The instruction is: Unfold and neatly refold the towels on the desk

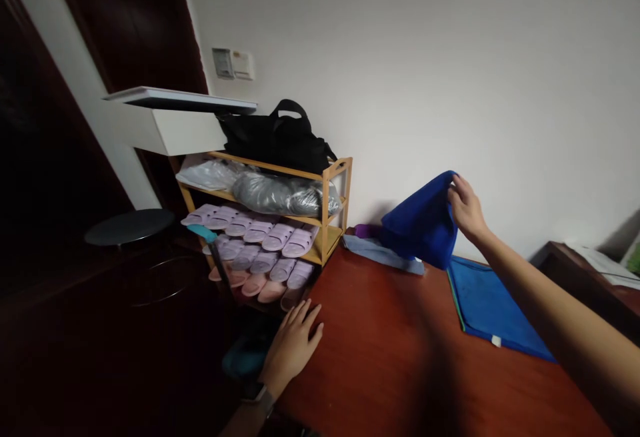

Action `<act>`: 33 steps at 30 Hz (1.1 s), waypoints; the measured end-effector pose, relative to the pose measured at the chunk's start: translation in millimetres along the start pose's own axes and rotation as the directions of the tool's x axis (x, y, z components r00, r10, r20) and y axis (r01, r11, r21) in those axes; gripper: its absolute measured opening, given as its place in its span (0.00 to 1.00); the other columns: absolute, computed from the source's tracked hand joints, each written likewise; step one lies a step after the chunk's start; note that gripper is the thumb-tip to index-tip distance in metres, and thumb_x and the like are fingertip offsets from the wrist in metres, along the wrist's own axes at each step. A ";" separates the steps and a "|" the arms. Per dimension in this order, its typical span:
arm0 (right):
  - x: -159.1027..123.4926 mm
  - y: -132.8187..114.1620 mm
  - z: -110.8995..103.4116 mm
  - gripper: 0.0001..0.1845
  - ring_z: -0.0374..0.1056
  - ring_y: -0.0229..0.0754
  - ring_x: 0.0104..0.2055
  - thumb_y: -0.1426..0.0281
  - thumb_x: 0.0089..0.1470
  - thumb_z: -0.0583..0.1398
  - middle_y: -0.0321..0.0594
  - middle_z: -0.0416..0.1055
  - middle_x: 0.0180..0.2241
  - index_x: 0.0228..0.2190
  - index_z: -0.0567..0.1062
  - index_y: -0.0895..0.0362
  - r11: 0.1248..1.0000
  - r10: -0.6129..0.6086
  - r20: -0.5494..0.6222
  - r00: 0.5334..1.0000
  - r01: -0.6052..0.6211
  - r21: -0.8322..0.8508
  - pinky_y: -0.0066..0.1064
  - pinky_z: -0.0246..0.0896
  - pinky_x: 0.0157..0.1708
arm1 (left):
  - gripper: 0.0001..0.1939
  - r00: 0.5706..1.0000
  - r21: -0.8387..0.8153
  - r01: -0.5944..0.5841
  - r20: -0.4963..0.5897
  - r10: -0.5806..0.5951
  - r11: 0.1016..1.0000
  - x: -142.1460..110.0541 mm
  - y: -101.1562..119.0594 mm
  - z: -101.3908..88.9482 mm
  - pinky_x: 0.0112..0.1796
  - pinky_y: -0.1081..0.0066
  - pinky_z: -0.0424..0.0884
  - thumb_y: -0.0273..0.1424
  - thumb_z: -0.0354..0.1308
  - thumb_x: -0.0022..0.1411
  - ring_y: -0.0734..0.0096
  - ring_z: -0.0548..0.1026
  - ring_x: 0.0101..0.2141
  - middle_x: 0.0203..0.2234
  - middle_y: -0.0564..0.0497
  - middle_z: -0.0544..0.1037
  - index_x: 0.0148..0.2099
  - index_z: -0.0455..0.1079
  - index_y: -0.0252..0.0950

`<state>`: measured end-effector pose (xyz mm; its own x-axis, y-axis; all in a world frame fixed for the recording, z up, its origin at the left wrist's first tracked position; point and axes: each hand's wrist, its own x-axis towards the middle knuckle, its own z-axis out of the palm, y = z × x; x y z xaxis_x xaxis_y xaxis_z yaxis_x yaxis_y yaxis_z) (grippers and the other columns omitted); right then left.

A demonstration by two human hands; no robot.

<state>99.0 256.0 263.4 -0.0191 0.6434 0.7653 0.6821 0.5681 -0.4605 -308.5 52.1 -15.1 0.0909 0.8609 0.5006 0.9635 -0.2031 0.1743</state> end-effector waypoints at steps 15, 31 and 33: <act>-95.7 -186.5 -159.5 0.19 0.74 0.43 0.33 0.56 0.47 0.64 0.40 0.79 0.31 0.34 0.82 0.58 0.853 0.192 0.421 0.886 -0.363 0.375 0.38 0.71 0.40 | 0.27 0.970 -0.930 -0.017 0.074 0.230 0.367 88.4 209.5 -222.5 0.34 0.69 0.75 0.48 0.55 0.70 0.70 0.77 0.31 0.38 0.49 0.77 0.63 0.64 0.39; -143.2 -252.1 -249.1 0.18 0.73 0.42 0.36 0.67 0.50 0.59 0.38 0.80 0.36 0.41 0.83 0.53 0.901 0.048 0.521 0.852 -0.263 0.346 0.37 0.69 0.41 | 0.15 0.816 -0.874 -0.189 0.114 0.566 0.447 107.3 291.0 -336.5 0.45 0.67 0.71 0.30 0.55 0.65 0.64 0.76 0.43 0.42 0.49 0.80 0.52 0.74 0.37; -145.9 -250.2 -253.2 0.19 0.71 0.41 0.34 0.65 0.50 0.60 0.37 0.79 0.33 0.43 0.83 0.54 0.883 0.071 0.531 0.844 -0.300 0.360 0.36 0.68 0.39 | 0.16 0.849 -0.859 -0.217 0.067 0.524 0.463 104.3 301.3 -332.8 0.45 0.67 0.70 0.28 0.52 0.65 0.65 0.76 0.42 0.40 0.51 0.79 0.52 0.73 0.38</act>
<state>116.2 -110.0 380.8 -0.3557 0.8561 0.3749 0.3454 0.4931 -0.7985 -92.5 -74.6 371.9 0.5987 0.6563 0.4592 0.2106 -0.6821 0.7003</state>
